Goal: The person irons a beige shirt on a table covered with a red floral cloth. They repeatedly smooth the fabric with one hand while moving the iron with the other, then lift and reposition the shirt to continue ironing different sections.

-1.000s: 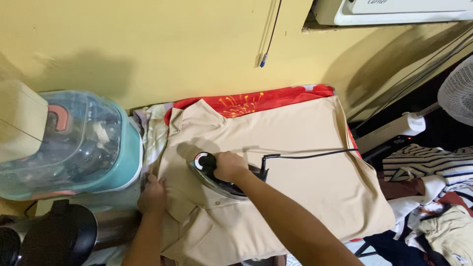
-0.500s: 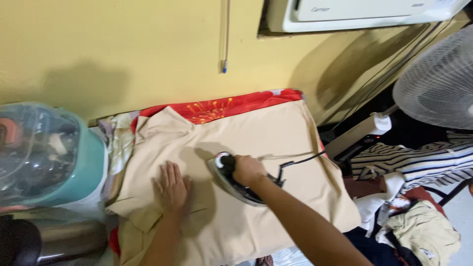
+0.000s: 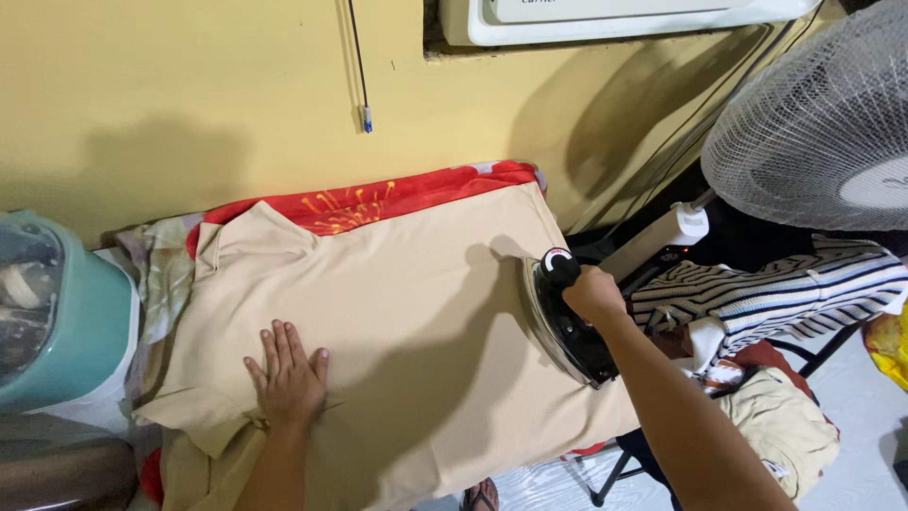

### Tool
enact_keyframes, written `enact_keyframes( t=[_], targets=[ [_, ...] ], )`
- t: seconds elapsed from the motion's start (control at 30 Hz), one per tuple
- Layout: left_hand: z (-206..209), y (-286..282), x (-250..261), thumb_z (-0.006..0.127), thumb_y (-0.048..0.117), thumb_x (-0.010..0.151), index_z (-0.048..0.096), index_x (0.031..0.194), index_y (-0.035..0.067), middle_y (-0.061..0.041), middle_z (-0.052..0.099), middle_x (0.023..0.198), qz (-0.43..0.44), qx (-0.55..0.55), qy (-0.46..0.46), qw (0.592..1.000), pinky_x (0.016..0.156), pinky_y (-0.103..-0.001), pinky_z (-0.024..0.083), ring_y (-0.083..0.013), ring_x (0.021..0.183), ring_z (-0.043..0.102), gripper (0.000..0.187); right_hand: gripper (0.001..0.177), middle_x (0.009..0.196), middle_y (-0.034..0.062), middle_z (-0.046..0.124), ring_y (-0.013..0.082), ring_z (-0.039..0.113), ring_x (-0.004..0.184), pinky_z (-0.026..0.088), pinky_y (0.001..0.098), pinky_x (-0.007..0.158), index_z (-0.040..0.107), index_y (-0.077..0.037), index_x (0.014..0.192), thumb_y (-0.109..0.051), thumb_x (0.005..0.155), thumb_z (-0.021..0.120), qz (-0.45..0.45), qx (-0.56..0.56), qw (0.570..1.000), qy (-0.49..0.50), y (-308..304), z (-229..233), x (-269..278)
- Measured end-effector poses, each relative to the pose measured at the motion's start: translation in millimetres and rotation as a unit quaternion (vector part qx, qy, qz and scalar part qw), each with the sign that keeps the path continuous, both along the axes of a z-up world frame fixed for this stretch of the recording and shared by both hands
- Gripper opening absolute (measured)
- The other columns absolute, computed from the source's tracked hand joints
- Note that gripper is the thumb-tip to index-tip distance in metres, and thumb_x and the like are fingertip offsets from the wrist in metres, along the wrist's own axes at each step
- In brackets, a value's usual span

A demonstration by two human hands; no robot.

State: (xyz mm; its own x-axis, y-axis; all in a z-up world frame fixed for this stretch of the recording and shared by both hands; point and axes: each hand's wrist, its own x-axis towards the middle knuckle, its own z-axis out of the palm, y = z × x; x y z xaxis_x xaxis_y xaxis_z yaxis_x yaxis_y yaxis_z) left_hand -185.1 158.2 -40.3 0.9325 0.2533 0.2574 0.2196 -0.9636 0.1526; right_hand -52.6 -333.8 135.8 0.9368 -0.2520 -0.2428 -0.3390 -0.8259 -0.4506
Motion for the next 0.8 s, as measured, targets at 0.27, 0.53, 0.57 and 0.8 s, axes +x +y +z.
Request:
enact_keyframes(
  t=[0.27, 0.53, 0.57, 0.8],
  targets=[
    [0.4, -0.4, 3.2, 0.016, 0.062, 0.099, 0.002, 0.161, 0.01, -0.006, -0.005, 0.17, 0.022, -0.017, 0.065, 0.998, 0.12, -0.056, -0.009, -0.0249, 0.156, -0.007, 0.082, 0.041, 0.083, 0.0237, 0.076, 0.0371, 0.073, 0.07, 0.059, 0.0456, 0.068, 0.075, -0.005, 0.104, -0.016, 0.064, 0.075, 0.235, -0.003, 0.971, 0.046, 25.1, -4.1, -14.8],
    [3.8, -3.0, -5.5, 0.02, 0.059, 0.102, 0.006, 0.162, 0.009, -0.009, 0.002, 0.172, 0.005, -0.03, 0.019, 0.999, 0.122, -0.058, -0.005, -0.0278, 0.158, 0.0, 0.079, 0.041, 0.1, 0.0195, 0.075, 0.0364, 0.073, 0.097, 0.056, 0.0471, 0.09, 0.078, -0.016, 0.107, -0.021, 0.068, 0.068, 0.364, -0.024, 0.931, 0.033, 175.1, -3.9, -36.8],
    [2.8, -3.9, -7.6, 0.021, 0.059, 0.104, 0.009, 0.162, 0.01, -0.009, 0.006, 0.173, 0.001, -0.032, -0.009, 0.999, 0.125, -0.058, -0.003, -0.0279, 0.159, 0.003, 0.078, 0.043, 0.1, 0.0185, 0.075, 0.0365, 0.072, 0.097, 0.056, 0.0477, 0.09, 0.077, -0.019, 0.111, -0.02, 0.069, 0.066, 0.355, -0.01, 0.935, 0.025, 196.3, -0.7, -39.6],
    [5.4, -0.9, -8.7, 0.025, 0.059, 0.102, 0.02, 0.16, 0.006, -0.014, 0.016, 0.169, -0.01, -0.021, -0.029, 0.999, 0.123, -0.062, 0.004, -0.0311, 0.158, 0.01, 0.078, 0.036, 0.115, 0.0181, 0.073, 0.0346, 0.071, 0.107, 0.057, 0.0459, 0.094, 0.069, -0.011, 0.12, -0.018, 0.085, 0.064, 0.294, -0.096, 0.95, 0.044, 266.0, 21.2, -45.9]
  ],
)
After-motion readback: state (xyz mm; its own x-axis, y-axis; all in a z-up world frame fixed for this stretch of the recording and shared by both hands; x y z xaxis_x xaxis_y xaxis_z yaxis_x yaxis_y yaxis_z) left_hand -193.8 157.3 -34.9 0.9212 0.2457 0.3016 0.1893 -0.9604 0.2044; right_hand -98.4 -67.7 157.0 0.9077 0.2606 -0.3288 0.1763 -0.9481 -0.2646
